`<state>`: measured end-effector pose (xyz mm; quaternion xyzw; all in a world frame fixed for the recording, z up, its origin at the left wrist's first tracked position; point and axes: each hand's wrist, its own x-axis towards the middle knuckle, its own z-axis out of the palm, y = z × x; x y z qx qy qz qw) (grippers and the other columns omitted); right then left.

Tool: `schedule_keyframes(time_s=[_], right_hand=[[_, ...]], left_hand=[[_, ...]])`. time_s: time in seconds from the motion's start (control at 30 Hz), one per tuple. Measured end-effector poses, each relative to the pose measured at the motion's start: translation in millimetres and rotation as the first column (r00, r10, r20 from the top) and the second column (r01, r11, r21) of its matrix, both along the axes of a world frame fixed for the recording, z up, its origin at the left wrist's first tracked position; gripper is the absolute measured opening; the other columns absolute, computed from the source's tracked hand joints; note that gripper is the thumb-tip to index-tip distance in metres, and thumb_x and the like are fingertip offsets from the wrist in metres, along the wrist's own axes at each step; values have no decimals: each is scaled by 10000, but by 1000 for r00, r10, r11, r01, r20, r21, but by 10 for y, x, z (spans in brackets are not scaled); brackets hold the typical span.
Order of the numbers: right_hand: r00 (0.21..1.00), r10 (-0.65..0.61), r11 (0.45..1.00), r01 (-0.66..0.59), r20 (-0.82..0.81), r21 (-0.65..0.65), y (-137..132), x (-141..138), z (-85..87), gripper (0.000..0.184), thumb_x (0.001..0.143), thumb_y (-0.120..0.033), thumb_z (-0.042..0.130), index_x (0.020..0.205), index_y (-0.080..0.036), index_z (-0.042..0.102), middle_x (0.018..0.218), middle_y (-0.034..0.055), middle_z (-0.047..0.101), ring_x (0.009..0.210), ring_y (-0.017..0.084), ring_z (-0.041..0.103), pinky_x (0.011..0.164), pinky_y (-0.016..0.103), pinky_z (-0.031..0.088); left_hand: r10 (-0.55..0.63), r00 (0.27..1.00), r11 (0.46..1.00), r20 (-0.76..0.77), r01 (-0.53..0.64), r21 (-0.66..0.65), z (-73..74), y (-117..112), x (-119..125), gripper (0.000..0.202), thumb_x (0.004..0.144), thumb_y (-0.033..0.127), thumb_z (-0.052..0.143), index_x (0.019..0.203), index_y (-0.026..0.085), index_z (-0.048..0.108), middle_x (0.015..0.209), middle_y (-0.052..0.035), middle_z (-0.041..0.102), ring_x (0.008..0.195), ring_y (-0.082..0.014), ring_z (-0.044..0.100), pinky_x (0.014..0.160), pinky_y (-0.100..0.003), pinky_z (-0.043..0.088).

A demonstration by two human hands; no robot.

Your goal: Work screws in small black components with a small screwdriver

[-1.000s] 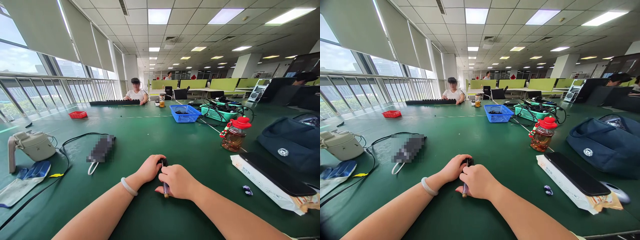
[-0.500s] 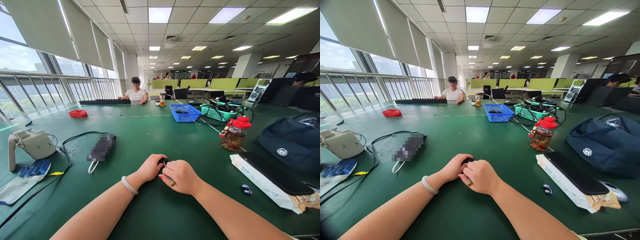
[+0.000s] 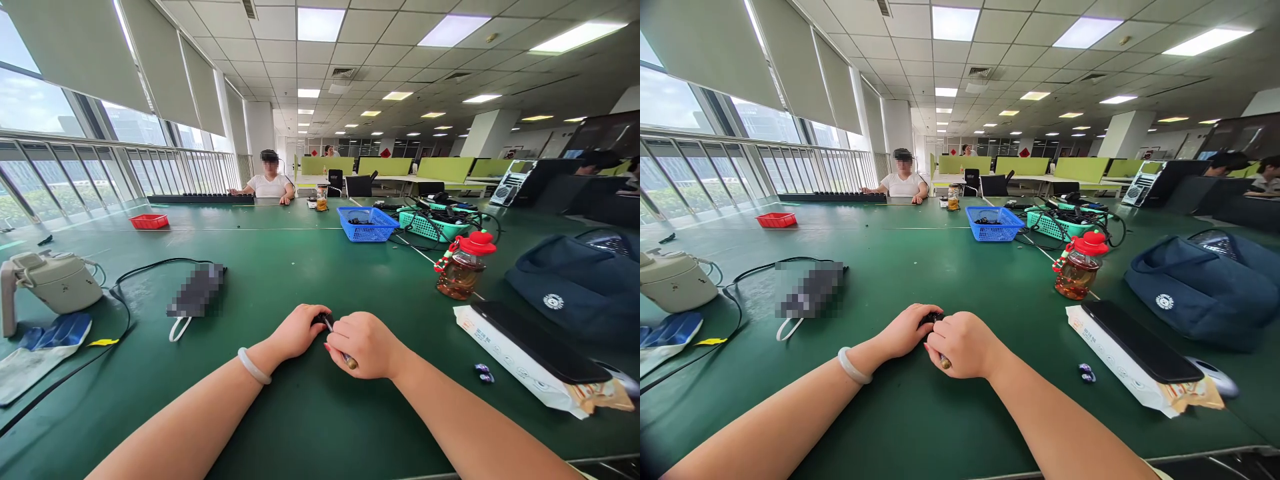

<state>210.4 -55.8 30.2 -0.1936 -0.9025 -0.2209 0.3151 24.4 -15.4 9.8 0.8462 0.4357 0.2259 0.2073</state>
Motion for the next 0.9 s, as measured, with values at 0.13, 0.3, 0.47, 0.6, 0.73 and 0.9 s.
schedule_keyframes(time_s=[0.13,0.3,0.47,0.6,0.73,0.9], right_hand=[[1000,-25,997,26,11,-67,8,47,30,255,886,-189,470,643,-186,548,586,-17,489,519,108,367,536,259,269],[999,-35,990,37,18,-136,-7,62,75,183,937,-247,490,798,-190,595,661,-5,560,567,117,454,563,255,320],[991,-5,985,-19,-137,-170,-16,126,117,214,927,-247,522,722,-198,556,608,-16,541,524,106,420,528,247,315],[949,-23,956,-71,-315,-285,22,141,61,247,924,-256,513,688,-200,561,562,-24,516,491,94,382,513,226,325],[946,-49,940,-66,-322,-334,71,111,-26,307,936,-301,512,661,-195,599,545,-28,495,487,87,371,508,217,323],[951,-77,954,-18,-301,-300,60,75,-36,387,947,-302,494,586,-186,574,525,-32,450,483,85,346,504,216,303]], left_hand=[[13,1000,1000,-5,-13,-2,-8,15,6,325,868,165,507,1162,200,641,1170,-61,695,1115,-232,594,1023,-375,459],[18,1000,1000,-8,-18,-5,-15,33,-7,319,873,161,491,1148,206,644,1149,-64,700,1079,-223,615,1005,-370,467],[28,1000,1000,-5,-28,-6,-33,33,-9,301,878,196,512,1150,213,640,1152,-64,694,1094,-230,612,1008,-368,468],[25,1000,1000,-15,-25,-18,-30,33,-3,299,882,207,523,1159,212,635,1176,-62,690,1115,-234,603,1011,-372,470],[26,999,1000,-23,-26,-15,-17,35,-1,316,879,190,518,1176,209,625,1201,-62,682,1126,-233,598,1022,-377,463],[14,1000,1000,-9,-14,-10,-12,31,3,302,869,185,518,1146,207,637,1172,-59,693,1105,-231,605,1019,-381,463]])
